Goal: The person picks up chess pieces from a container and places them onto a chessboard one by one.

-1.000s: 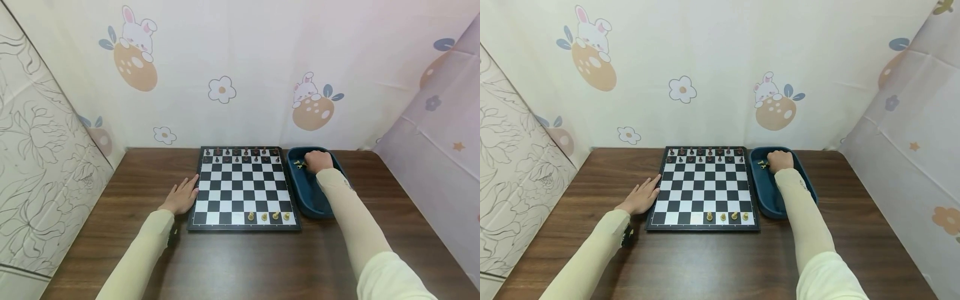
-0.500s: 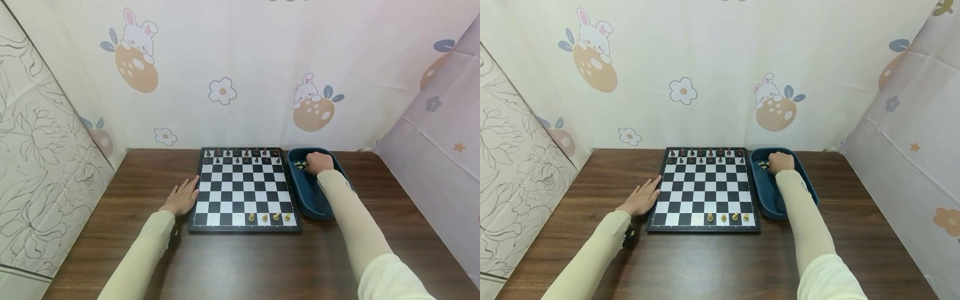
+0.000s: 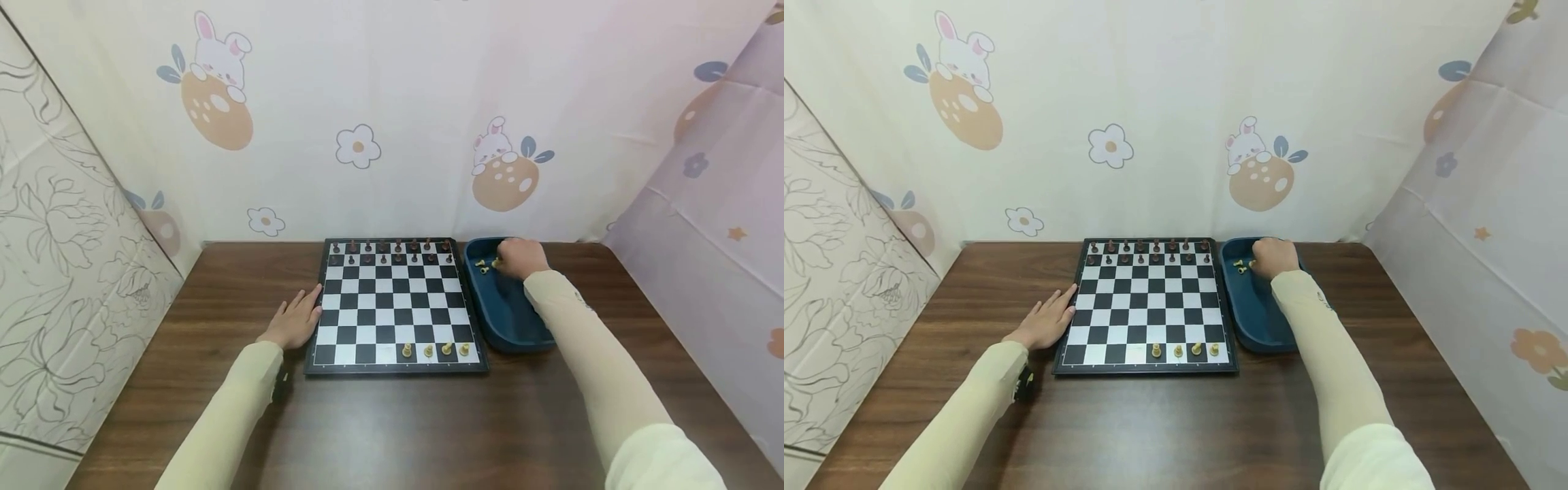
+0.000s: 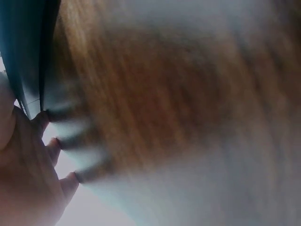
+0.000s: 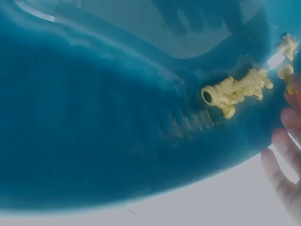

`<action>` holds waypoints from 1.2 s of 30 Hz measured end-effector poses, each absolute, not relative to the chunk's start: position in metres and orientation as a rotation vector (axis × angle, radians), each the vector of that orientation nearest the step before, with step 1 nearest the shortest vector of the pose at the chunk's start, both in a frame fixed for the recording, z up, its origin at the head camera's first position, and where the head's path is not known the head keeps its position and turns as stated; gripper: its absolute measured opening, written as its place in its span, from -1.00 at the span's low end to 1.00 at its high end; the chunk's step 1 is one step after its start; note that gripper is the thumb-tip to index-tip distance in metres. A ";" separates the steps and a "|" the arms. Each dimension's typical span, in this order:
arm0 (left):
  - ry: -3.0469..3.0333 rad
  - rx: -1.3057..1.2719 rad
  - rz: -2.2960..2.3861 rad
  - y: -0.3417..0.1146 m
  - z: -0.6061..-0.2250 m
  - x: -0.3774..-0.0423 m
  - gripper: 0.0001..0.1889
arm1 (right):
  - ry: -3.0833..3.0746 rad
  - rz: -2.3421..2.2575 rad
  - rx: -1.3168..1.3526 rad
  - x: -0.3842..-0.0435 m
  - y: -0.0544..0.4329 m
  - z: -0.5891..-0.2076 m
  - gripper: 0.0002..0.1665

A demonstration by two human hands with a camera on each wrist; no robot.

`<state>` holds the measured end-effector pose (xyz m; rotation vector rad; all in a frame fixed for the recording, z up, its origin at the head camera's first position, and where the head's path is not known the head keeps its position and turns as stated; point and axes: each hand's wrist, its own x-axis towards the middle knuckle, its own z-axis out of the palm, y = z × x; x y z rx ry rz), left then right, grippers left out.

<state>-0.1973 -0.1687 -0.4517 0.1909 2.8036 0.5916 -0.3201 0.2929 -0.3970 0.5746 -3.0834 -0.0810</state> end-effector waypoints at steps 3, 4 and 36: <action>2.800 0.189 0.587 -0.168 -0.452 -0.197 -0.39 | -3.040 -0.122 0.653 -0.316 0.293 -0.389 -0.79; 2.802 0.189 0.587 -0.168 -0.452 -0.197 -0.39 | -3.023 -0.139 0.678 -0.315 0.292 -0.386 -0.79; 2.814 0.215 0.622 -0.172 -0.453 -0.195 -0.41 | -2.609 -0.409 1.271 -0.238 0.175 -0.332 -0.88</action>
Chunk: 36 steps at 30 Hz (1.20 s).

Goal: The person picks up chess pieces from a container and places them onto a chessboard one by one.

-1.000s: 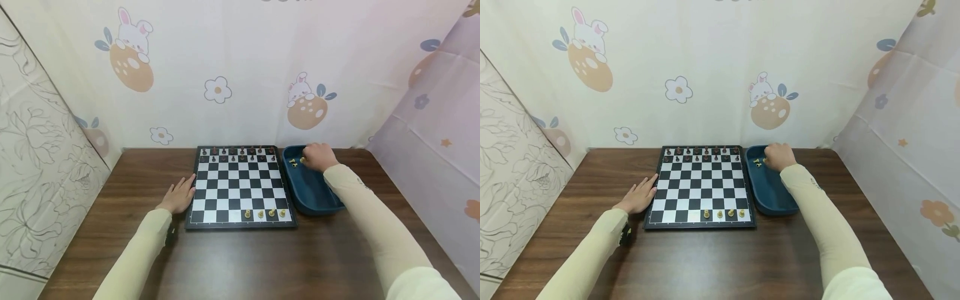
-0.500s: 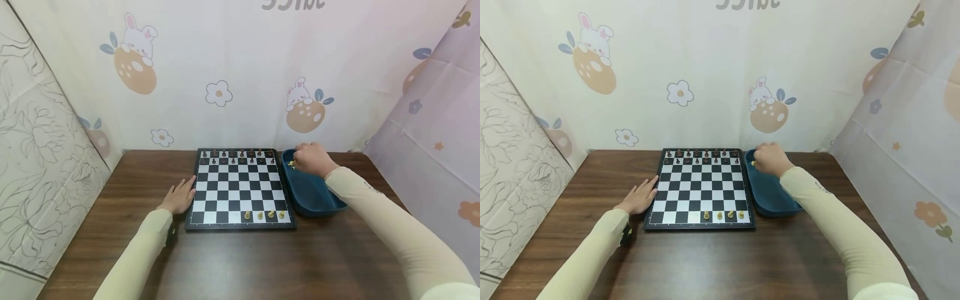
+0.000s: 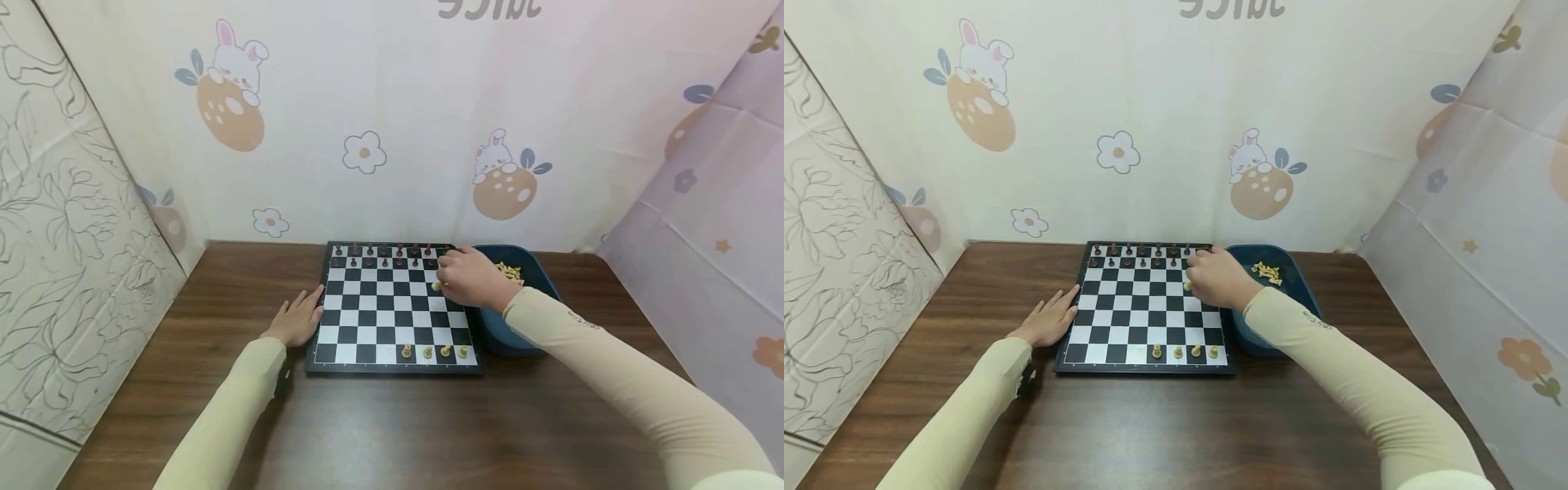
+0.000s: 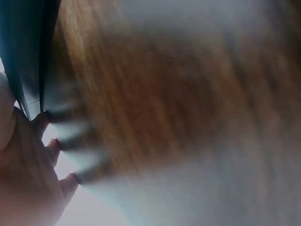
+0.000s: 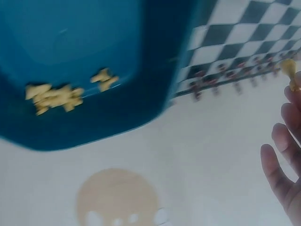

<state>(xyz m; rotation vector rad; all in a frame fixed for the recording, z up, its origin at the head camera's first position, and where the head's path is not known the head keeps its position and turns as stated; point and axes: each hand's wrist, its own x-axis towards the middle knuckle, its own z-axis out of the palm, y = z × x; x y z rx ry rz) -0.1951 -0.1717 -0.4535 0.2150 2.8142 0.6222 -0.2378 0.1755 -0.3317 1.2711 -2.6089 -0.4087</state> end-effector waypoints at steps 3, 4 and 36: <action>2.815 0.210 0.604 -0.171 -0.453 -0.195 -0.41 | -2.533 -0.393 1.364 -0.230 0.160 -0.336 -0.87; 2.817 0.211 0.600 -0.171 -0.453 -0.195 -0.41 | -2.509 -0.385 1.395 -0.228 0.155 -0.337 -0.86; 2.818 0.190 0.568 -0.171 -0.453 -0.199 -0.42 | -2.159 -0.547 1.879 -0.184 0.011 -0.363 -0.76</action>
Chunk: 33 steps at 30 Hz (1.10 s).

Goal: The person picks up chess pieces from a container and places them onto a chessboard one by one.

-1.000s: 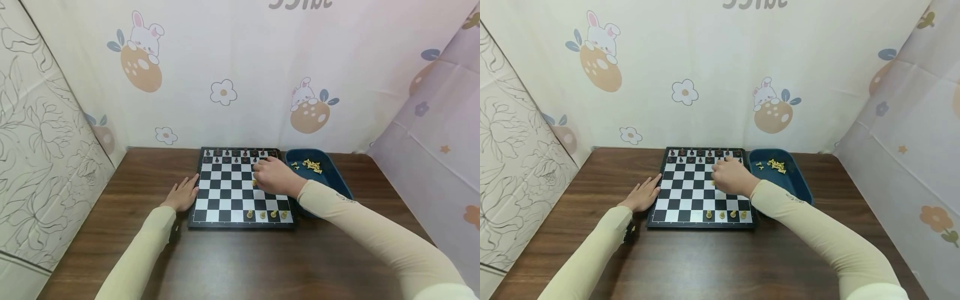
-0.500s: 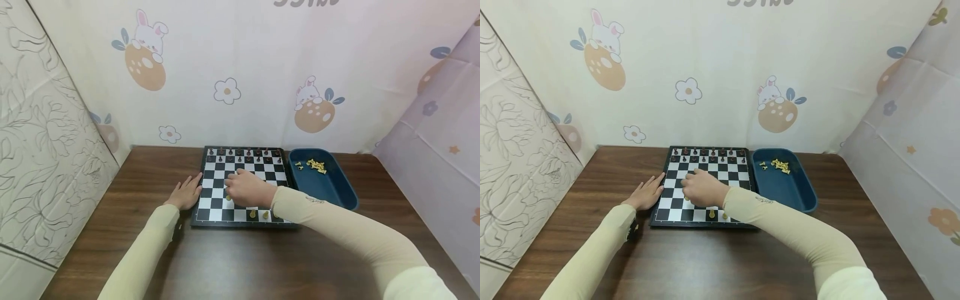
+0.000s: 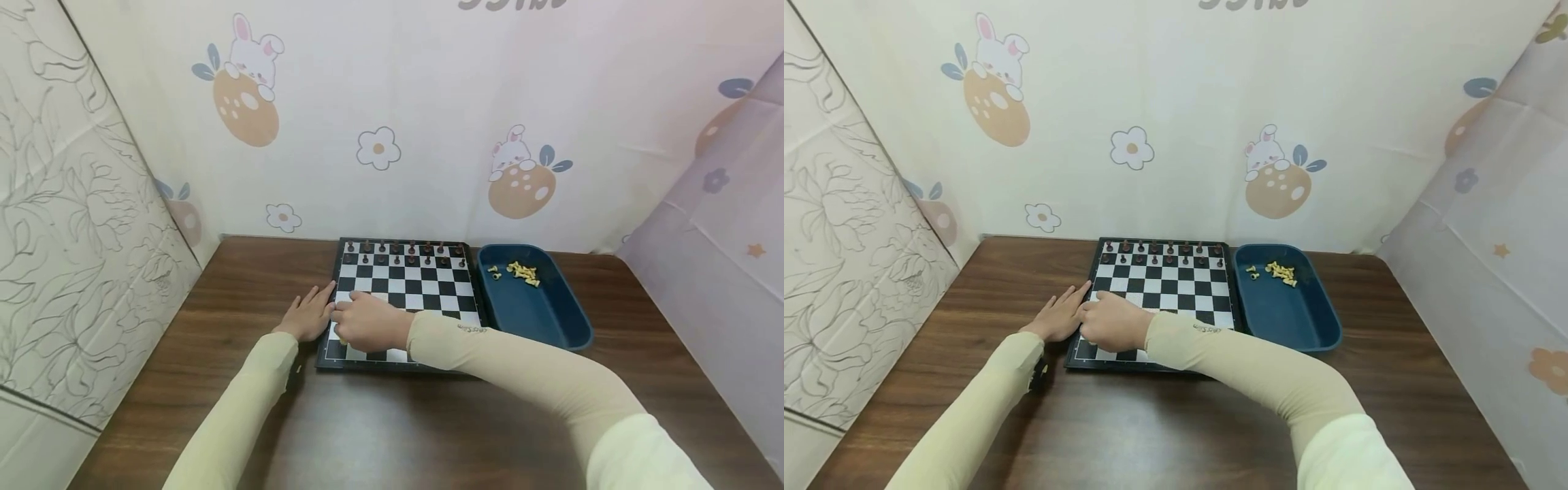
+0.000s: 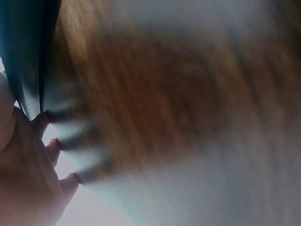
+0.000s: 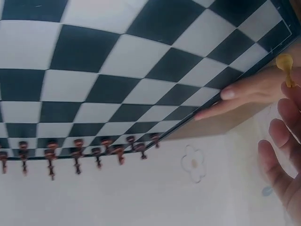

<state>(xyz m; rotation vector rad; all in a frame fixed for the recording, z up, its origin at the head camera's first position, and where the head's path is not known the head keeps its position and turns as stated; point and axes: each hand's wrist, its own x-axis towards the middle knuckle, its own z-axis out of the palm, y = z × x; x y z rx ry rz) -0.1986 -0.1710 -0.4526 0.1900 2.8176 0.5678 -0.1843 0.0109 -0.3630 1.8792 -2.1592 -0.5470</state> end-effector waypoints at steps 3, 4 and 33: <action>2.812 0.200 0.580 -0.172 -0.453 -0.199 -0.42 | -2.104 -0.582 1.904 -0.180 0.004 -0.367 -0.77; 2.812 0.203 0.585 -0.171 -0.453 -0.199 -0.42 | -2.089 -0.593 1.909 -0.179 0.002 -0.369 -0.77; 2.823 0.214 0.607 -0.170 -0.451 -0.197 -0.43 | -2.158 -0.561 1.888 -0.175 -0.011 -0.385 -0.73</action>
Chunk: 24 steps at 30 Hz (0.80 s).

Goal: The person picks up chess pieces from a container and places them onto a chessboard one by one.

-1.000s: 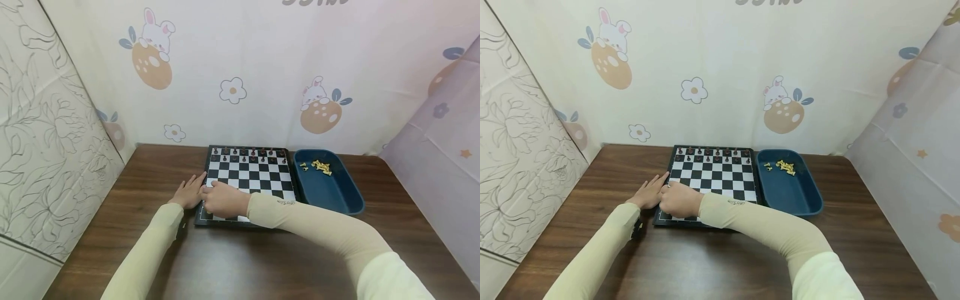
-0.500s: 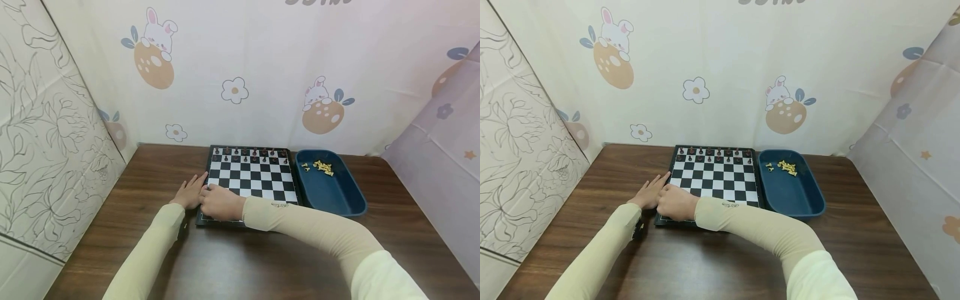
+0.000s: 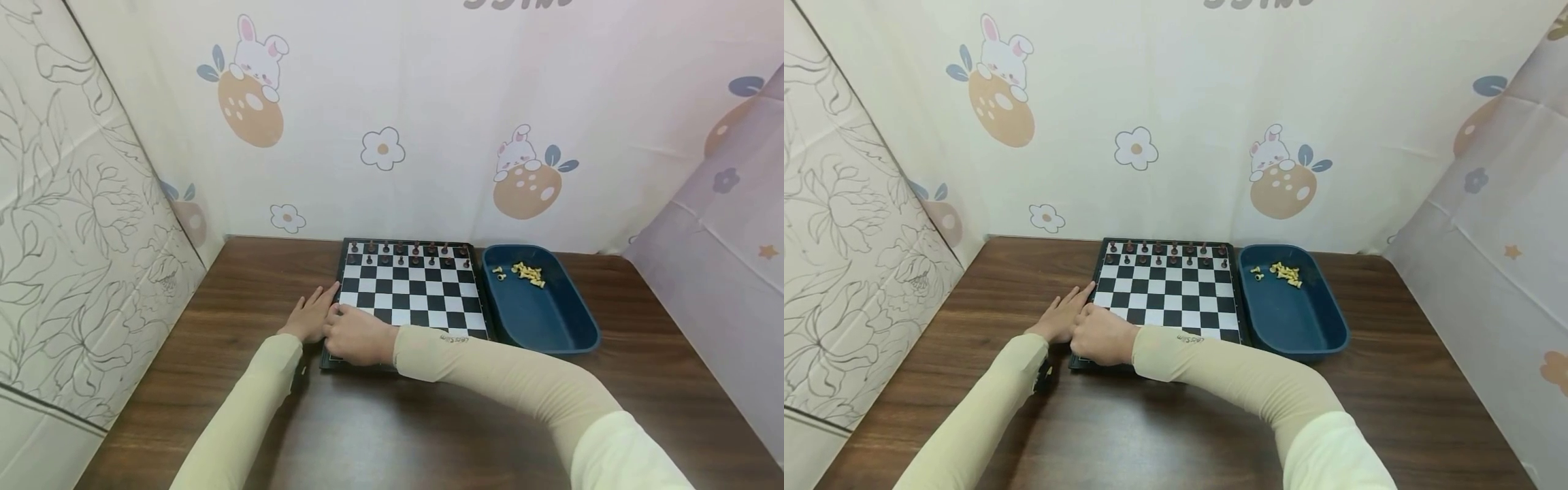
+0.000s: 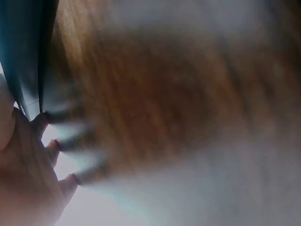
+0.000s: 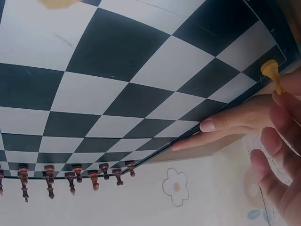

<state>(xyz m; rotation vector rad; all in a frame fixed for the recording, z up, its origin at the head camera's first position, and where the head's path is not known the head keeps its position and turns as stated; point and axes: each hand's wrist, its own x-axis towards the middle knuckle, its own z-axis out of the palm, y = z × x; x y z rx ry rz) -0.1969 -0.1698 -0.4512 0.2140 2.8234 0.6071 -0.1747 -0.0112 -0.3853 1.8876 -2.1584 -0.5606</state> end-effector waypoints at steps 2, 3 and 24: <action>2.822 0.210 0.609 -0.170 -0.452 -0.197 -0.43 | -2.172 -0.538 1.872 -0.176 -0.007 -0.385 -0.73; 2.824 0.209 0.611 -0.170 -0.453 -0.196 -0.43 | -2.182 -0.530 1.859 -0.177 -0.004 -0.384 -0.73; 2.811 0.177 0.609 -0.169 -0.450 -0.195 -0.40 | -2.633 -0.371 1.324 -0.239 0.153 -0.347 -0.77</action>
